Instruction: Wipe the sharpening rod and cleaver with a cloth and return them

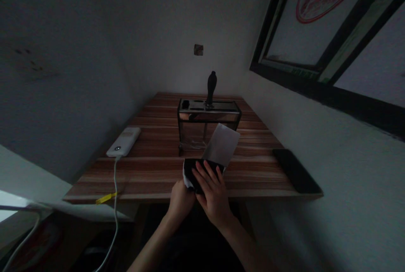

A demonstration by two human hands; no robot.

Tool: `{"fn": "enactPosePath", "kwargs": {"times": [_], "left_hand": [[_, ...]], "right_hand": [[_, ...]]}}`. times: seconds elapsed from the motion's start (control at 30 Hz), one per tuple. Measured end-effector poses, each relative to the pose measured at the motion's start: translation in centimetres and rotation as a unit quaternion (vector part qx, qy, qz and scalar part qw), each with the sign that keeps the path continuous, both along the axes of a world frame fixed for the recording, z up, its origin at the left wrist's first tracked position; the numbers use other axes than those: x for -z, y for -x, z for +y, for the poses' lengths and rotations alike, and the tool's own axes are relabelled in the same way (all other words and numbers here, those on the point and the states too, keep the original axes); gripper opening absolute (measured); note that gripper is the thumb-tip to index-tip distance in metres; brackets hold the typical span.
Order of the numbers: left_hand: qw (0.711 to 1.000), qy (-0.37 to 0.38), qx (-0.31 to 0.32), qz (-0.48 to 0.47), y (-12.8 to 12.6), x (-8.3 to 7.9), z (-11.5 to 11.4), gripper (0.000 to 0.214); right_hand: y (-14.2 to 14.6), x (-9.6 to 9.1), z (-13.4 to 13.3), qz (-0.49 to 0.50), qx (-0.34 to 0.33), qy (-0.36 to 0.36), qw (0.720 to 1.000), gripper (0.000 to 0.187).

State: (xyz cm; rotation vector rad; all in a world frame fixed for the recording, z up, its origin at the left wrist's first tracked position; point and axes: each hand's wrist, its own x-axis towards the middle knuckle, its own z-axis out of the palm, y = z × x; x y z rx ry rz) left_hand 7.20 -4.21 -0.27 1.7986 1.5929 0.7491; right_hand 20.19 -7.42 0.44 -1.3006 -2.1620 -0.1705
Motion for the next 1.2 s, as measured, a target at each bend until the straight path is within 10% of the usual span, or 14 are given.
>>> {"fn": "enactPosePath", "kwargs": {"times": [1.2], "left_hand": [[1.0,-0.021,0.012,0.018,-0.4,-1.4,-0.3,0.016]], "right_hand": [[-5.1,-6.5,6.9,0.032,0.143,-0.092,0.985,0.052]]}}
